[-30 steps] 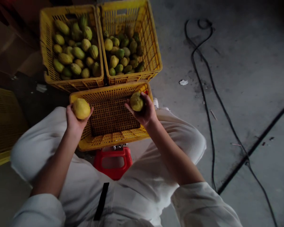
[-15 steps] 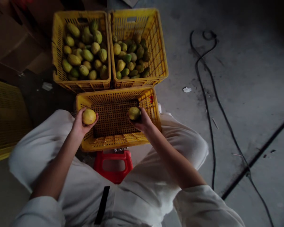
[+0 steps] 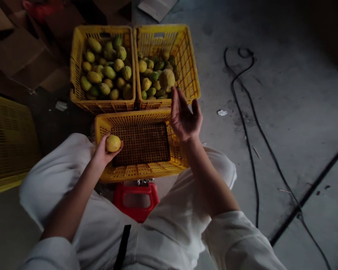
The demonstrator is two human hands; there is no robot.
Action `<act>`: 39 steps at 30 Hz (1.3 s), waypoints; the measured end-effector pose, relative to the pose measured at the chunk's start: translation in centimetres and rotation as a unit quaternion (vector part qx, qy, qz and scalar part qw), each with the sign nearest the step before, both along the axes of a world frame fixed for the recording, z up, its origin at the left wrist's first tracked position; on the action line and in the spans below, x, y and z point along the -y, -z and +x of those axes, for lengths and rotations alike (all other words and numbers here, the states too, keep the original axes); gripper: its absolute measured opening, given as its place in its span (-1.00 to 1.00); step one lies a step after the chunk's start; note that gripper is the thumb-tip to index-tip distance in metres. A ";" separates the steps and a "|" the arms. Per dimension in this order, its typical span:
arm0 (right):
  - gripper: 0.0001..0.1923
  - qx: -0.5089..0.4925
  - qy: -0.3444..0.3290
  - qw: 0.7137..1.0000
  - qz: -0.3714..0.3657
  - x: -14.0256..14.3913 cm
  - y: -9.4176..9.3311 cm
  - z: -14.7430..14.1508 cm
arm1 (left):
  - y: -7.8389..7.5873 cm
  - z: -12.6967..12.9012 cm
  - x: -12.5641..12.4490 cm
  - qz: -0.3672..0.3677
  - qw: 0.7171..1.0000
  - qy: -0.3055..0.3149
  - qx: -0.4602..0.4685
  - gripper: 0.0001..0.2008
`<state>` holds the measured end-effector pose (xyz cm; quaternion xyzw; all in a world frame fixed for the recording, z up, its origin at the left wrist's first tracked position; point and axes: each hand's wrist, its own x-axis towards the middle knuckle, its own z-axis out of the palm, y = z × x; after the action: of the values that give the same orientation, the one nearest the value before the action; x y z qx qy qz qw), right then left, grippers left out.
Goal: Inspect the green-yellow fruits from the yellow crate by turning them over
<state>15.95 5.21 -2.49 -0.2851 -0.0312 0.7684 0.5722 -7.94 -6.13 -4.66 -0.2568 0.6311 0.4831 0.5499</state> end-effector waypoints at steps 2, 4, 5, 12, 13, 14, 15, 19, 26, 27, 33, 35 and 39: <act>-0.60 0.010 0.013 1.000 0.010 0.4 -0.5 0.6 | 0.1 0.4 -0.2 0.002 1.000 0.003 0.001 -0.89; -0.59 0.028 0.016 0.999 -0.039 0.7 0.0 1.1 | 0.5 1.0 -0.3 0.001 1.000 0.002 0.005 -0.86; -0.61 0.036 0.015 0.996 -0.075 0.8 0.7 1.4 | 0.8 1.3 -0.3 -0.001 1.000 0.000 0.009 -0.84; -0.76 0.081 0.018 0.962 -0.260 1.1 4.2 3.2 | 3.0 5.6 1.5 -0.013 1.000 -0.010 0.018 -0.85; -0.76 0.078 0.028 0.961 -0.263 1.2 4.1 3.4 | 3.4 6.2 1.9 -0.017 1.000 -0.010 0.019 -0.84; -0.75 0.075 0.038 0.960 -0.265 1.3 3.9 3.6 | 3.7 6.9 2.2 -0.020 1.000 -0.010 0.018 -0.84; -0.74 0.074 0.047 0.959 -0.268 1.5 3.7 3.8 | 4.1 7.4 2.5 -0.022 1.000 -0.010 0.016 -0.85; -0.72 0.078 0.056 0.956 -0.276 2.1 3.0 4.5 | 5.1 8.2 2.1 -0.016 1.000 -0.010 -0.001 -0.83; -0.72 0.069 0.050 0.958 -0.273 2.7 3.4 6.5 | 0.7 4.2 -4.9 0.110 0.989 -0.053 -0.079 -0.76; -0.72 0.068 0.051 0.959 -0.272 2.8 3.4 6.8 | -0.5 3.4 -5.8 0.143 0.984 -0.058 -0.089 -0.76; -0.72 0.066 0.061 0.959 -0.269 3.1 3.2 8.1 | -5.7 0.1 -6.8 0.424 0.894 -0.011 -0.143 -0.39; -0.71 0.068 0.063 0.958 -0.270 3.3 3.0 8.3 | -6.1 -0.7 -6.3 0.489 0.853 0.032 -0.179 -0.40; -0.71 0.073 0.061 0.957 -0.273 3.4 2.4 8.4 | -6.4 -1.5 -5.8 0.537 0.811 0.092 -0.211 -0.30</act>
<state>24.31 1.84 -4.86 -0.4874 0.1558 0.6881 0.5145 -9.48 -0.38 1.77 0.2473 0.3923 0.7343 0.4958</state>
